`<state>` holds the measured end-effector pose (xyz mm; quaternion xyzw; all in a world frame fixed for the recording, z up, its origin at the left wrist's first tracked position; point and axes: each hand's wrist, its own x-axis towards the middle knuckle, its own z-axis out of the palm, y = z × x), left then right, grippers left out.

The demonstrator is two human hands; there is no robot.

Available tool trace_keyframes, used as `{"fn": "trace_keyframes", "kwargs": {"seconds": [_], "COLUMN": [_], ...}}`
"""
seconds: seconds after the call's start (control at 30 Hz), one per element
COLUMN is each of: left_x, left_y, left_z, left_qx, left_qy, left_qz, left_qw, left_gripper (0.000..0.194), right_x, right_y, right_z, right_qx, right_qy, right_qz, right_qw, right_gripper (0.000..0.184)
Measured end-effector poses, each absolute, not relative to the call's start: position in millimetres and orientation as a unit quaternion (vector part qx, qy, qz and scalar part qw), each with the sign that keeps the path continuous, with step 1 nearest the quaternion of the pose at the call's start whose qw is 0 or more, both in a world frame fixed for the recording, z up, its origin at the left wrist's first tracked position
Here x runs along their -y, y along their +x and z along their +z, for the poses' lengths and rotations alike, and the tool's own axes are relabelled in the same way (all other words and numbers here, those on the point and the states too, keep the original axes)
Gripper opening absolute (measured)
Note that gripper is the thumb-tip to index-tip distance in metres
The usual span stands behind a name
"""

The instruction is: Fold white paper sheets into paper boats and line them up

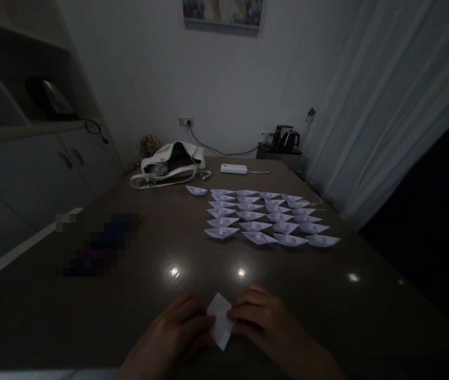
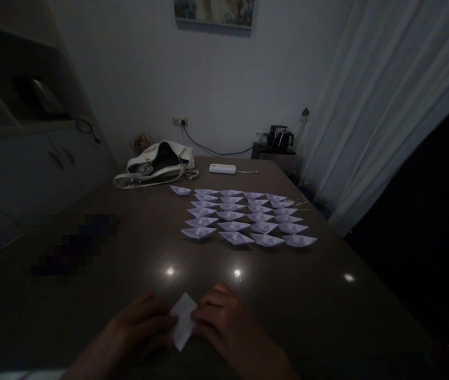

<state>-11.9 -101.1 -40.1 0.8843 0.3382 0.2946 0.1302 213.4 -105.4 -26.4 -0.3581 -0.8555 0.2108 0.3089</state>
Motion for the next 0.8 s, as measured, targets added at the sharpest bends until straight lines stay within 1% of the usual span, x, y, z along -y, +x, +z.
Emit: {"fn": "trace_keyframes", "kwargs": {"seconds": [0.07,0.17,0.27,0.37,0.47,0.6,0.8], "left_x": [98.6,96.1,95.1,96.3,98.8,99.4,97.1], "left_y": [-18.0,-20.6,-19.2,-16.5,-11.6,-2.5,5.0], "left_z": [-40.9,-40.0,-36.5,-31.3,-26.7,-22.8,-9.5], "left_qx": [-0.318,-0.319,-0.331,-0.379,-0.465,-0.547,-0.594], "left_qy": [0.895,0.892,0.882,0.853,0.811,0.774,0.759], "left_qz": [0.289,0.293,0.297,0.285,0.241,0.185,0.092], "left_qw": [0.124,0.133,0.157,0.218,0.262,0.258,0.249], "left_gripper": [0.012,0.016,0.016,0.015,0.017,0.02,0.025], "right_x": [102.9,99.2,98.7,101.7,106.0,110.1,112.9], "right_y": [216.6,217.2,215.3,211.0,203.4,193.1,186.6], "right_z": [-23.5,-19.9,-16.6,-17.9,-25.5,-35.9,-36.7], "right_qx": [0.874,0.889,0.89,0.855,0.799,0.756,0.741], "right_qy": [-0.33,-0.303,-0.31,-0.373,-0.463,-0.539,-0.587], "right_qz": [0.187,0.157,0.166,0.204,0.214,0.181,0.166], "right_qw": [0.305,0.304,0.291,0.297,0.319,0.325,0.282], "right_gripper": [0.01,0.016,0.016,0.009,0.01,0.011,0.012]}}
